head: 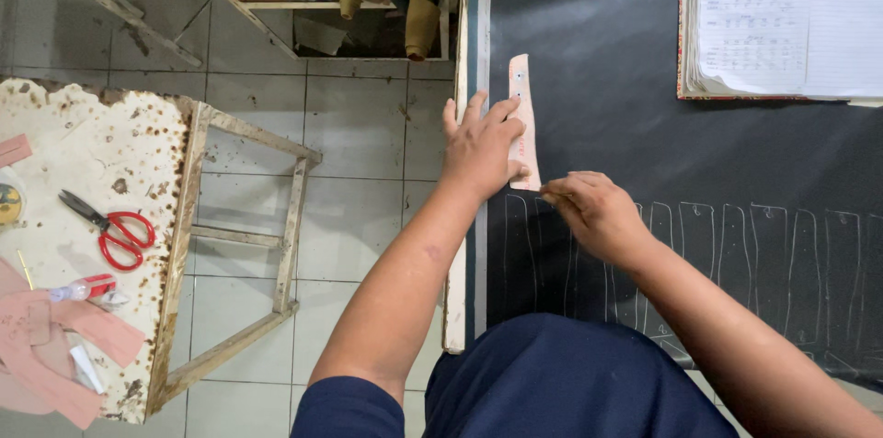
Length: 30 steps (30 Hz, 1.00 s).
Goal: The person uses a small paper template and a pencil to trace multiple identical shapes onto a large black sheet of material laid on a table. They repeatedly reposition the template and trace its outline, creating a series of marked patterns across the surface.
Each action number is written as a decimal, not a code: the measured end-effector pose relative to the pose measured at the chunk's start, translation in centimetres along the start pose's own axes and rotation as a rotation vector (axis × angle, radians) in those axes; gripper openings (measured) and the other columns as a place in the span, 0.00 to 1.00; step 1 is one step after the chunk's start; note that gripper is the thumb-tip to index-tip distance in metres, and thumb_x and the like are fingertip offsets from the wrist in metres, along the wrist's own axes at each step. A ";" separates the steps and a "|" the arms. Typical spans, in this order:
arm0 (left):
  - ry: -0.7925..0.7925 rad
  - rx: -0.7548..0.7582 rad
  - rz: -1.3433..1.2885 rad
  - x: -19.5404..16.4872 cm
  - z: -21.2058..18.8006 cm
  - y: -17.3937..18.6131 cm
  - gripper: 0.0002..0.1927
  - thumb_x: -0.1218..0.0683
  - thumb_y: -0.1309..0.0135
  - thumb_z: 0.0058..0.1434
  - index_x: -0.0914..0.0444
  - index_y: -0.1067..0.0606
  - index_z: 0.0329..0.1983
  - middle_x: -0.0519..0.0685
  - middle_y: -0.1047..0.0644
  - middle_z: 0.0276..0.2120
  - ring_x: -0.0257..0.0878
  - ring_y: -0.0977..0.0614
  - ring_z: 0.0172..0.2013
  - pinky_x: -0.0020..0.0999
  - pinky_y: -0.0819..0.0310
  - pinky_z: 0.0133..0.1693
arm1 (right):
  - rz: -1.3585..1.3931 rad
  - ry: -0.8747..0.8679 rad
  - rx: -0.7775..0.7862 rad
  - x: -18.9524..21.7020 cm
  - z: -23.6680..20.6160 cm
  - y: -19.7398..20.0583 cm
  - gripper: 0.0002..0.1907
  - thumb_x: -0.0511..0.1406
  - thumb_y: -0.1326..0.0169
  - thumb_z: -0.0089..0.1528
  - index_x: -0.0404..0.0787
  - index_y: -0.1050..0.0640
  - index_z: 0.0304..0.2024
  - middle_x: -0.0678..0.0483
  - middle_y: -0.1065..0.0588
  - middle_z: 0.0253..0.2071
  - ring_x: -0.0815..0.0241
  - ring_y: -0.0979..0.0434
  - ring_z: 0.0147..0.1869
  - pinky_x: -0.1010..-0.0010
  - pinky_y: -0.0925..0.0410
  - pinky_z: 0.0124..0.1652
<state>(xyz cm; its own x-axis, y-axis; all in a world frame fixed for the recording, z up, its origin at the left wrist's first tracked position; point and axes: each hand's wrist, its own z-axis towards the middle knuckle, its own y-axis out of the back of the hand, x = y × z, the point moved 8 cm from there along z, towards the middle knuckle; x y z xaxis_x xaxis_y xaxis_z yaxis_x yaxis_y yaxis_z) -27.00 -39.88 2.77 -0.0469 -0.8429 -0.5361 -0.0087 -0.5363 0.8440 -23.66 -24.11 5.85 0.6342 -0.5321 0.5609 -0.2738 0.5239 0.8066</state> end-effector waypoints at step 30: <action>-0.029 -0.153 0.071 -0.1 0.1 0.2 0.10 0.56 0.51 0.64 0.55 0.19 0.41 0.42 0.27 0.63 0.55 0.35 0.69 0.70 0.61 0.68 | 0.226 -0.360 -0.157 -6.4 11.2 1.1 0.13 0.37 0.46 0.69 0.36 0.20 0.50 0.46 0.18 0.41 0.56 0.17 0.43 0.68 0.28 0.44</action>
<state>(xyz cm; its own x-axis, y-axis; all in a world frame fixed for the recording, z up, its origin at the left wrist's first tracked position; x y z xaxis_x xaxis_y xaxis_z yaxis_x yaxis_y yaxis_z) -27.06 -39.87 3.01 -0.0711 -0.8785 -0.4723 0.1476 -0.4776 0.8661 -36.13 -27.60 5.21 0.2720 -0.5757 0.7711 -0.2461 0.7331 0.6341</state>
